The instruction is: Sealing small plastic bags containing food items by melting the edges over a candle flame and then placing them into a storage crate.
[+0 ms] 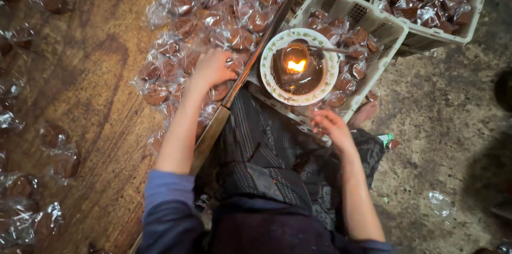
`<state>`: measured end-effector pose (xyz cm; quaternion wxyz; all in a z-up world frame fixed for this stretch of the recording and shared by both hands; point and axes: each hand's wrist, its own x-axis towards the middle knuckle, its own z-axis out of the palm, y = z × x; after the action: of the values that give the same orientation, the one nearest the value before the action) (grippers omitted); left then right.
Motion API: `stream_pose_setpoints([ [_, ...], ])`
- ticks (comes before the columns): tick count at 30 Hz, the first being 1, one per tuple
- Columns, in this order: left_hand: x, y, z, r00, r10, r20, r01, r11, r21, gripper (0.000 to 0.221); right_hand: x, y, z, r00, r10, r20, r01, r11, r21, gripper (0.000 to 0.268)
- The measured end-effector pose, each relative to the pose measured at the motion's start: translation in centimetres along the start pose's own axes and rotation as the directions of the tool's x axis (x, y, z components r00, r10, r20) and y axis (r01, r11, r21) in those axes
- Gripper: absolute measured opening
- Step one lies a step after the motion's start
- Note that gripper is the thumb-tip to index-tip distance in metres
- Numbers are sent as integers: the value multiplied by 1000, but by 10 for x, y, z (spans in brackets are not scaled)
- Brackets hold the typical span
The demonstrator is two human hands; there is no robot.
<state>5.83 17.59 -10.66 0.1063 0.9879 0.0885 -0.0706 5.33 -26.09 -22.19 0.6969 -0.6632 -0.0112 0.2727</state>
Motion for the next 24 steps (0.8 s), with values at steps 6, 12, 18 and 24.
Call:
stream_pose_setpoints([
  [6, -112, 130, -79, 899, -293, -326, -206, 373, -905, 32, -44, -50, 33, 991, -93, -97, 81, 990, -115, 19],
  [12, -124, 169, 26, 984, 175, -22, -29, 37, -999, 74, -66, -189, 100, 665, -724, 184, 730, 577, -367, 56],
  [18, -136, 181, 14, 990, 80, 112, 112, 11, -994, 47, -34, -150, 89, 643, -754, 134, 719, 534, -444, 18],
  [24, -129, 180, 47, 998, 39, 55, 55, -7, -998, 22, -39, -149, 100, 602, -784, 154, 727, 458, -511, 22],
])
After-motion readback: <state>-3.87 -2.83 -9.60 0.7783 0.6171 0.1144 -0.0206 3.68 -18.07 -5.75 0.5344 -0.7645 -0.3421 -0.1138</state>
